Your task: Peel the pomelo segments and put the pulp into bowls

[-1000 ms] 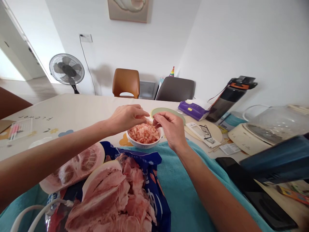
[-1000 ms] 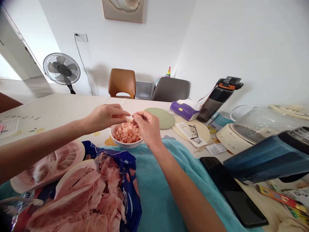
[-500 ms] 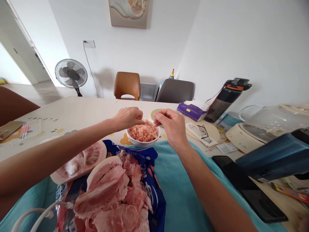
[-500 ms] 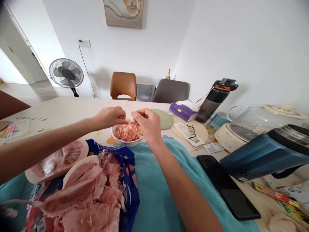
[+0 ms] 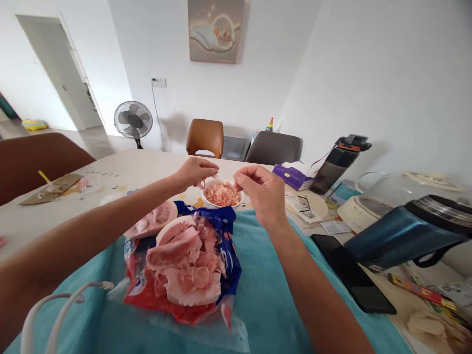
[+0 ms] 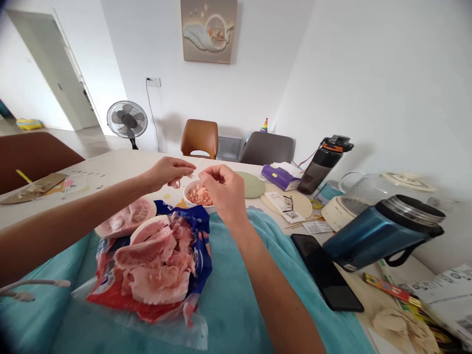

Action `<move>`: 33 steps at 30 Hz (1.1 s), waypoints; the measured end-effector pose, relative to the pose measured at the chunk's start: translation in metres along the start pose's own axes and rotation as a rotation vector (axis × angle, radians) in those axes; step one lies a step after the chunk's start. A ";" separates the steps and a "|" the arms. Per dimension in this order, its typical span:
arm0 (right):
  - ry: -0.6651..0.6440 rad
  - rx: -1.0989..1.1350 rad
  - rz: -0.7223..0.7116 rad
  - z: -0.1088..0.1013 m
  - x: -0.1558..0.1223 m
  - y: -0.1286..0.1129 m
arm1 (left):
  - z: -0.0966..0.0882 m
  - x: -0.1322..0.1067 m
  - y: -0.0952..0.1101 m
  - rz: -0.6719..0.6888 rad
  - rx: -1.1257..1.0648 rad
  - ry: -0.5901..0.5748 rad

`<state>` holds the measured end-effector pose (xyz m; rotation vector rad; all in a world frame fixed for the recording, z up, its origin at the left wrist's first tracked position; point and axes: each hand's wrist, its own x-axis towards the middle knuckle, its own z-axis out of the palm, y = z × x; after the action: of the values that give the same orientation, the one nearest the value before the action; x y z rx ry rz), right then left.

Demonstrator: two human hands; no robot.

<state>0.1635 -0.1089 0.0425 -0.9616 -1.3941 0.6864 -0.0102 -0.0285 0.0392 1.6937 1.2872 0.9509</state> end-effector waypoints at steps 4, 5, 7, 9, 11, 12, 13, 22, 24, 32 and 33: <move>-0.230 -0.204 -0.046 0.001 -0.044 -0.010 | -0.006 -0.052 -0.004 -0.063 -0.435 -0.024; -0.290 -0.255 -0.059 0.002 -0.056 -0.010 | -0.007 -0.066 -0.006 -0.068 -0.489 -0.026; -0.387 -0.346 -0.082 0.002 -0.076 -0.008 | -0.008 -0.090 -0.009 -0.102 -0.573 -0.012; -0.485 -0.396 -0.104 0.002 -0.090 -0.004 | -0.006 -0.108 -0.012 -0.142 -0.612 -0.023; -0.574 -0.429 -0.123 0.003 -0.100 0.000 | -0.002 -0.119 -0.016 -0.156 -0.643 -0.043; -0.602 -0.445 -0.126 0.004 -0.102 0.002 | 0.001 -0.123 -0.018 -0.162 -0.658 -0.061; -0.606 -0.462 -0.125 0.005 -0.104 0.004 | 0.003 -0.125 -0.020 -0.170 -0.668 -0.090; -0.312 -0.485 0.027 0.020 -0.102 0.000 | 0.006 -0.132 -0.038 -0.203 -0.815 -0.208; -0.297 -0.456 0.009 0.026 -0.100 0.000 | 0.005 -0.133 -0.042 -0.187 -0.819 -0.185; -0.264 -0.277 0.010 0.047 -0.091 0.010 | 0.009 -0.135 -0.046 -0.097 -0.795 -0.111; -0.268 -0.217 0.059 0.047 -0.089 0.011 | 0.010 -0.135 -0.046 -0.105 -0.804 -0.103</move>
<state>0.1103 -0.1736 -0.0140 -1.1146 -1.7078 0.7386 -0.0465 -0.1532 -0.0204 1.0183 0.7526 1.1024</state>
